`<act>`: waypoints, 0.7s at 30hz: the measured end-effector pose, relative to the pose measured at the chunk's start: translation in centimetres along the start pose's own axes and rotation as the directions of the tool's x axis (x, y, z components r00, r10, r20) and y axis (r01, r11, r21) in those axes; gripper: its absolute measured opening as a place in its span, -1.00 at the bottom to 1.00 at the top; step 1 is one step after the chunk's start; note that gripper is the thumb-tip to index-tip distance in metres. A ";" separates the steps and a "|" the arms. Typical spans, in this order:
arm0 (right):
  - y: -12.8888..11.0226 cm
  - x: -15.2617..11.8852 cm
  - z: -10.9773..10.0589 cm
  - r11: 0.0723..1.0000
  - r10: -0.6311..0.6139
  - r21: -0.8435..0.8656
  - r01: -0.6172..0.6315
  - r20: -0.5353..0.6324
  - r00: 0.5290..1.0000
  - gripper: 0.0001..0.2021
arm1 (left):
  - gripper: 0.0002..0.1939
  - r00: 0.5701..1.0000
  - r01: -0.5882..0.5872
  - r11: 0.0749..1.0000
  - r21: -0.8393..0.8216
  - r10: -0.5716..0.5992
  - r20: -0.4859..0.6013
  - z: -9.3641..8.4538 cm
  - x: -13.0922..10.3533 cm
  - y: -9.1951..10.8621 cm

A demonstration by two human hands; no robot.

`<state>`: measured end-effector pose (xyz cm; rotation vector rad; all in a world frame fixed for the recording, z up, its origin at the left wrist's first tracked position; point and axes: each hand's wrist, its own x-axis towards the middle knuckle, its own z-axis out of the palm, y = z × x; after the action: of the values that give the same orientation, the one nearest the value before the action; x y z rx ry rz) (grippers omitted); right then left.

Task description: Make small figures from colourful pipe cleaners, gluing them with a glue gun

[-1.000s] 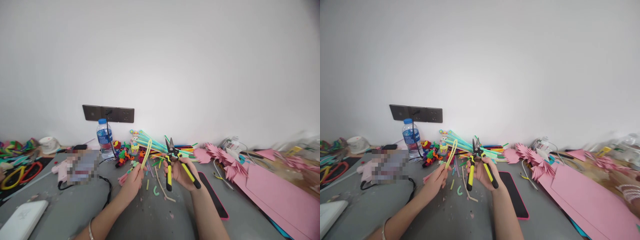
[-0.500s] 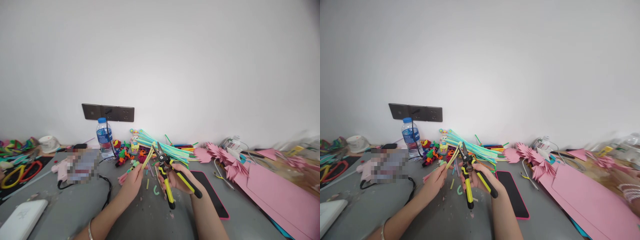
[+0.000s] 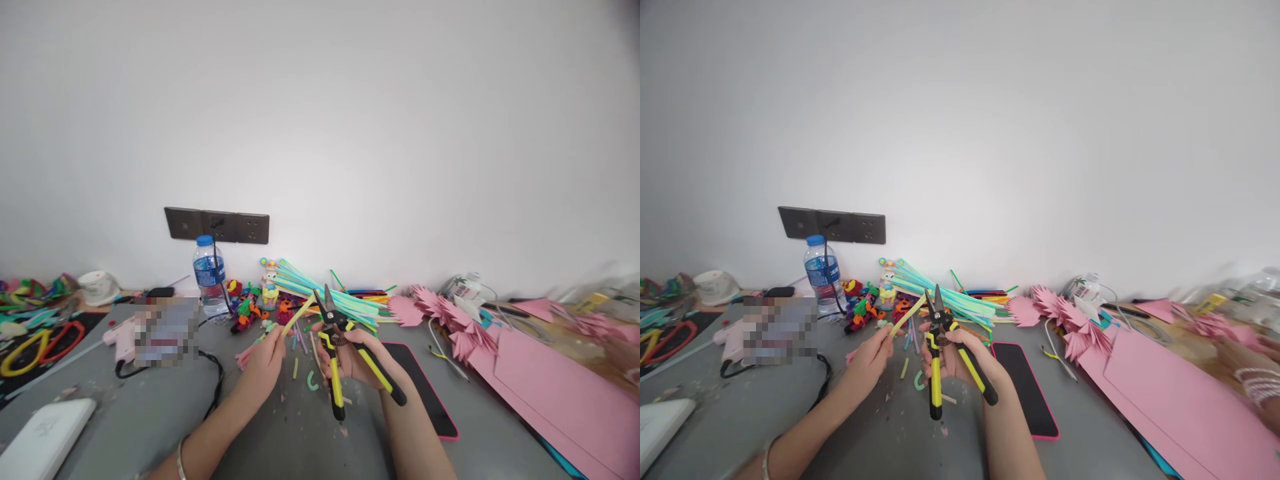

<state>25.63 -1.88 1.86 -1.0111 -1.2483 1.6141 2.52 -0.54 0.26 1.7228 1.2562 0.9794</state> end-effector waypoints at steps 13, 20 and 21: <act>-1.8 -0.5 1.1 0.997 -0.036 -0.074 0.034 -0.023 0.999 -0.71 | -0.61 0.999 -0.007 1.000 0.015 0.006 0.050 -0.4 -0.3 1.0; -1.1 -0.3 0.5 0.997 -0.055 -0.065 0.051 -0.062 0.997 -0.70 | -0.67 1.000 -0.021 0.997 0.080 0.019 0.024 -0.5 -0.2 1.3; -0.9 -0.3 0.4 0.999 -0.030 -0.036 0.028 -0.047 0.998 -0.70 | -0.67 0.999 -0.021 0.995 0.096 0.019 0.029 -0.5 -0.2 1.4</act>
<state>25.44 -2.11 2.89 -1.0427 -1.2577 1.5421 2.57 -0.97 1.71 1.8201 1.2889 0.9166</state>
